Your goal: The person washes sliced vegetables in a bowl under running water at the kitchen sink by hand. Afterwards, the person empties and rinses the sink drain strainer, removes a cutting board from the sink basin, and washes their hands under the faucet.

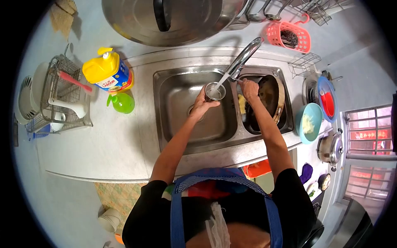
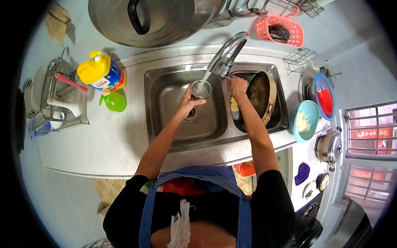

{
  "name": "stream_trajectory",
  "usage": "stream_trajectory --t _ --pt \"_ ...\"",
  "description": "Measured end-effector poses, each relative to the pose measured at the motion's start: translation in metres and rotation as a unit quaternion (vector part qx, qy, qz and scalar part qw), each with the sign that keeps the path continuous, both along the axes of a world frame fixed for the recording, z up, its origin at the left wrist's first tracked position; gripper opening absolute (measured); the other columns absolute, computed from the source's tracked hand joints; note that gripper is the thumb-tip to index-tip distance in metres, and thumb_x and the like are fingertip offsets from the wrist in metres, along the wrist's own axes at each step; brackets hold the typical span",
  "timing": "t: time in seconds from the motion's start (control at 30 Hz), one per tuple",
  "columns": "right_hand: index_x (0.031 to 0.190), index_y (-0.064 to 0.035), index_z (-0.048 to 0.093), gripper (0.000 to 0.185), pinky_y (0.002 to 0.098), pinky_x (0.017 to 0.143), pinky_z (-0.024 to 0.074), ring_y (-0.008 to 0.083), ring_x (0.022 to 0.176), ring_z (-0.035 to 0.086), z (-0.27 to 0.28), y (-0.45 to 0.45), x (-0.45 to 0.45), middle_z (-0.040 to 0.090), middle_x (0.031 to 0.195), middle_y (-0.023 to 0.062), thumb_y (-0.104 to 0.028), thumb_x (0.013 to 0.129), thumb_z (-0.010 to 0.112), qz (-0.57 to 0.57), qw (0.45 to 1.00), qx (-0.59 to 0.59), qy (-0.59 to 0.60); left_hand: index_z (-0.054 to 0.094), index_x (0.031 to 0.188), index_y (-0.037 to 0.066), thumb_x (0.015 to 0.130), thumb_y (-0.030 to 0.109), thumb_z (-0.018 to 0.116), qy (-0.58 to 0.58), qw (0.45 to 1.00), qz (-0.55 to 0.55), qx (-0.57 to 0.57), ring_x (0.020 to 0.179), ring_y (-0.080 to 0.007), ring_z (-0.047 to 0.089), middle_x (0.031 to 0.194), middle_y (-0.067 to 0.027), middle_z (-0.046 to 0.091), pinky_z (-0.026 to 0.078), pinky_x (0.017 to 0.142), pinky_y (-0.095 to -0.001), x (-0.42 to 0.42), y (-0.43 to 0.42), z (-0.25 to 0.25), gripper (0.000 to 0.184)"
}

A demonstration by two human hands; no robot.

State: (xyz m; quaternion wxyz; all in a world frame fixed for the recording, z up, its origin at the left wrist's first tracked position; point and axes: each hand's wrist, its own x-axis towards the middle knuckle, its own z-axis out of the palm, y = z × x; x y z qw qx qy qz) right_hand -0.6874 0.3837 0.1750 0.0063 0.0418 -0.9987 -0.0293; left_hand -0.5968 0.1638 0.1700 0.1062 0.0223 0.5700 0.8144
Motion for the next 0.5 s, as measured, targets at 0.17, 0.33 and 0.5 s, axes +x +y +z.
stream_trajectory --t 0.17,0.33,0.5 --pt "0.096 -0.0062 0.057 0.023 0.0388 0.071 0.0444 0.0238 0.089 0.058 0.026 -0.033 0.033 0.059 0.096 0.0163 -0.022 0.078 0.055 0.109 0.984 -0.033 0.135 0.037 0.125 0.009 0.059 -0.003 0.073 0.008 0.999 0.038 0.014 0.101 -0.0145 0.049 0.109 -0.0025 0.051 0.039 0.087 -0.0271 0.005 0.002 -0.016 0.076" --pt "0.101 -0.0072 0.057 0.029 0.0372 0.074 0.0451 0.0307 0.087 0.057 0.0 -0.068 0.033 0.06 0.094 0.0161 -0.019 0.075 0.059 0.191 0.906 -0.374 -0.062 0.036 0.125 0.008 0.059 0.0 0.074 0.027 0.998 0.052 0.004 0.1 -0.0147 0.049 0.109 -0.0023 0.051 0.038 0.088 -0.0272 0.014 -0.004 -0.024 0.076" --pt "0.092 -0.0062 0.061 0.019 0.0349 0.07 0.0469 0.0287 0.082 0.059 0.004 -0.092 0.025 0.059 0.093 0.0174 -0.016 0.077 0.056 0.225 0.942 -0.232 -0.092 0.036 0.125 0.007 0.06 0.001 0.073 0.033 0.998 0.056 -0.025 0.1 -0.0142 0.049 0.108 -0.0023 0.051 0.037 0.088 -0.0269 0.024 -0.011 -0.001 0.076"
